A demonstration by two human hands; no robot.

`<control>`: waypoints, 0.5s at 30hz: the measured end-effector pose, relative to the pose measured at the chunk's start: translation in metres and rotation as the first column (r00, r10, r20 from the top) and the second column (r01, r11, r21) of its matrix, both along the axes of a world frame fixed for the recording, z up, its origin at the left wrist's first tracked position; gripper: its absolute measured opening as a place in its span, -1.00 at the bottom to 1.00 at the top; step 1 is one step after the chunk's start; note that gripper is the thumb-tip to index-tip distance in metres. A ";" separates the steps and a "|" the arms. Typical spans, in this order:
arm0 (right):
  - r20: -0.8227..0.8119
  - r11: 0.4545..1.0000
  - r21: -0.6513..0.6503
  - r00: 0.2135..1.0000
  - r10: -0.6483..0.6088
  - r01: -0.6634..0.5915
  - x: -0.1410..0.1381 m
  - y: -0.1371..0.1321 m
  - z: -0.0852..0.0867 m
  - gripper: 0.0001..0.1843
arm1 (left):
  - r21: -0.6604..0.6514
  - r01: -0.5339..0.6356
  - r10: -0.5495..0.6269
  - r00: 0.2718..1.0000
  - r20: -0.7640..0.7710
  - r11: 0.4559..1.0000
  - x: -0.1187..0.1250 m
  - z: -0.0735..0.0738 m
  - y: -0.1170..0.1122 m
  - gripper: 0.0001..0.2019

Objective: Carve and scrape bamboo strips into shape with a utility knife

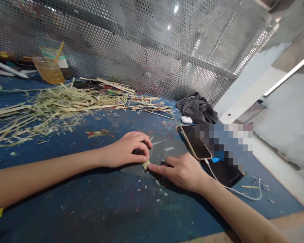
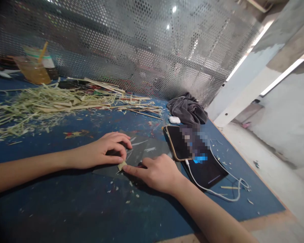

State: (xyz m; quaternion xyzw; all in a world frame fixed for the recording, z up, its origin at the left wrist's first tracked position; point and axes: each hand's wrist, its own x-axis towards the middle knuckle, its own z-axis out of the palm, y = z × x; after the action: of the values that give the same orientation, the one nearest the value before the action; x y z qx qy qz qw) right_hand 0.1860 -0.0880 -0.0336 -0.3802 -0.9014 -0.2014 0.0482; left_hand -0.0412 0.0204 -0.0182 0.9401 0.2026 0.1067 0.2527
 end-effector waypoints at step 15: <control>-0.734 0.704 0.027 0.492 -0.468 0.710 0.054 -0.046 0.043 -0.66 | -0.021 -0.003 0.002 1.000 -0.022 1.000 0.001 0.000 0.000 -0.84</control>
State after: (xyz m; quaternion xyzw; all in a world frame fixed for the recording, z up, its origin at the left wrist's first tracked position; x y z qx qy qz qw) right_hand 0.2402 -0.1340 0.0098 -0.7010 -0.5812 -0.1978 0.3630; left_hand -0.0406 0.0206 -0.0186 0.9382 0.2077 0.0946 0.2602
